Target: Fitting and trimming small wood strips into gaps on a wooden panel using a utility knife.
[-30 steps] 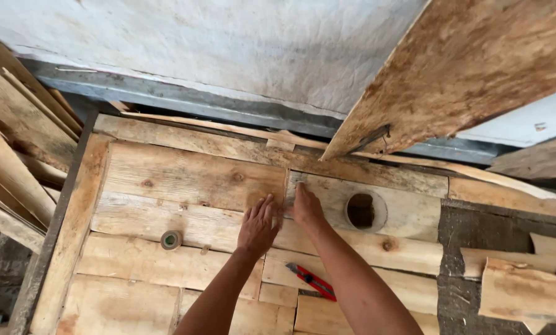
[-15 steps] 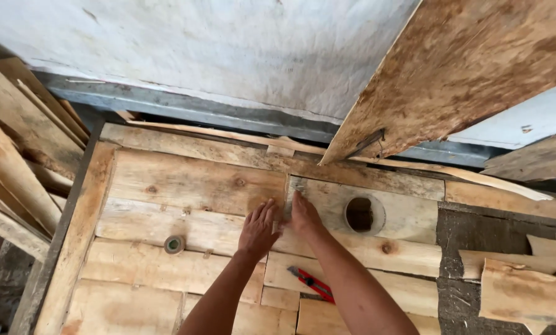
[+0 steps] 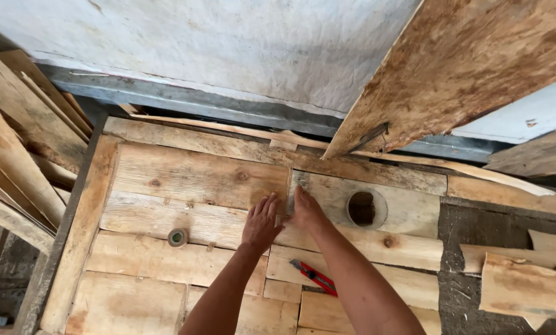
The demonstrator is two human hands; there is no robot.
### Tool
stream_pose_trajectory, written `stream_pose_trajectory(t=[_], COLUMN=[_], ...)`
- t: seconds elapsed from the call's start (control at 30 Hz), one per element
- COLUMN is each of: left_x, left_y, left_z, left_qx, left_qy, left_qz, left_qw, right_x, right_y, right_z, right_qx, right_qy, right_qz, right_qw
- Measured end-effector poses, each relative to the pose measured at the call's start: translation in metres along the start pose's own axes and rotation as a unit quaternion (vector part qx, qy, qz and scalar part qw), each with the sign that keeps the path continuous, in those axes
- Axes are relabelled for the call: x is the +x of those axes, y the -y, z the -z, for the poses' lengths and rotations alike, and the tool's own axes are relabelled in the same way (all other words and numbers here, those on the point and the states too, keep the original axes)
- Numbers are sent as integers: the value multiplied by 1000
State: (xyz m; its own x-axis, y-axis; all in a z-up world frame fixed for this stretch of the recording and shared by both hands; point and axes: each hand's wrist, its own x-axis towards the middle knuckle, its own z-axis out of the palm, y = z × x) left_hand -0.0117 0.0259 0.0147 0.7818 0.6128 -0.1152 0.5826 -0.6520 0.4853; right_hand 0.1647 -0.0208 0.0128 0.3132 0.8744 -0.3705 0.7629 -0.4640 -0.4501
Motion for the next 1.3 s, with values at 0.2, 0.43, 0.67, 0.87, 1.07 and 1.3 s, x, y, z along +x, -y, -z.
stream_pose_trajectory(t=[0.2,0.43,0.67,0.87,1.07,1.3], left_x=[4,4,8,-2,-40,-53], left_y=[6,3,3,23,38,26], left_z=[-15,-4,-1,17,46,33], left_qx=[0,17,-27,-372,-319,-242], left_qy=[-29,-14,-70,-161,-288,-235], left_qz=[-1,-4,-7,45,193,243], left_qw=[1000,1000,997,913,882,910], right_x=[15,38,19,-9,-45,-76], right_y=[-7,-57,-21,-3,16,12], right_z=[-16,-61,-39,-14,11,8], right_qx=[-35,-23,-15,6,57,143], right_qy=[23,-20,-17,-68,-56,-192], right_qz=[-32,13,-26,22,14,94], right_qw=[999,999,999,997,997,966])
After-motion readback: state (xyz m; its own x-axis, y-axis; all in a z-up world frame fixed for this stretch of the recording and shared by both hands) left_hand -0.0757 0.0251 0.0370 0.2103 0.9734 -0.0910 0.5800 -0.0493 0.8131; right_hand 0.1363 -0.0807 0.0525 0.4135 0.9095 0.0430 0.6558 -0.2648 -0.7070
